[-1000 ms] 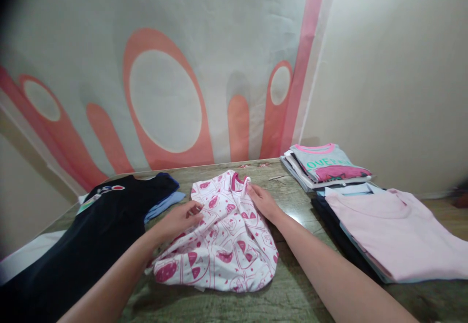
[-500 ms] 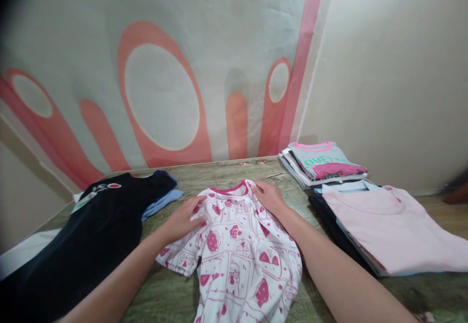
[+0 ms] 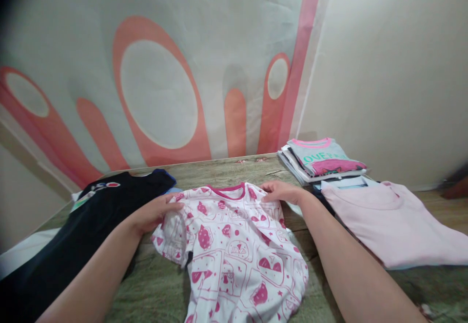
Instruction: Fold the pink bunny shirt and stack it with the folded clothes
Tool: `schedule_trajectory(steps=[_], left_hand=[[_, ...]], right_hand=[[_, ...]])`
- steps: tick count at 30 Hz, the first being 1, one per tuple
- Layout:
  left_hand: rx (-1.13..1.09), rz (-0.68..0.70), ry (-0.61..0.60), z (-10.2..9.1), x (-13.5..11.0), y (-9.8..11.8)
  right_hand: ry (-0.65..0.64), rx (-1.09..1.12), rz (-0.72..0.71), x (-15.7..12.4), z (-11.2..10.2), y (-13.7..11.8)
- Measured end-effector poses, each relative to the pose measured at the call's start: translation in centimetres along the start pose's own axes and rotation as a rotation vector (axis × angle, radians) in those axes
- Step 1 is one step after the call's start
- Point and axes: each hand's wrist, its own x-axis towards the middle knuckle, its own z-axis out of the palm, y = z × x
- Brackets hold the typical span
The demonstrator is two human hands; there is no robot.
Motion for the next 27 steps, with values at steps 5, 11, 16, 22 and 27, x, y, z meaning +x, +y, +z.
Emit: schedule_trajectory(steps=[5, 11, 16, 22, 27], left_hand=[[-0.202, -0.033, -0.033, -1.3, -1.4, 0.9], [0.069, -0.169, -0.167, -4.6, -3.5, 0.5], [0.166, 0.126, 0.475, -5.3, -0.6, -0.2], [0.71, 0.533, 0.971, -3.8, 2.7, -1.7], [0.922, 0.307, 0.585, -2.3, 2.9, -3.2]], right_hand=[[-0.08, 0.087, 0.132, -1.5, -1.4, 0.6], [0.139, 0.319, 0.047, -2.4, -1.9, 0.2], [0.483, 0.464, -0.13, -1.4, -3.0, 0.3], [1.066, 0.01, -0.274, 1.6, -4.2, 3.8], [1.067, -0.394, -0.089, 2.7, -1.9, 4.5]])
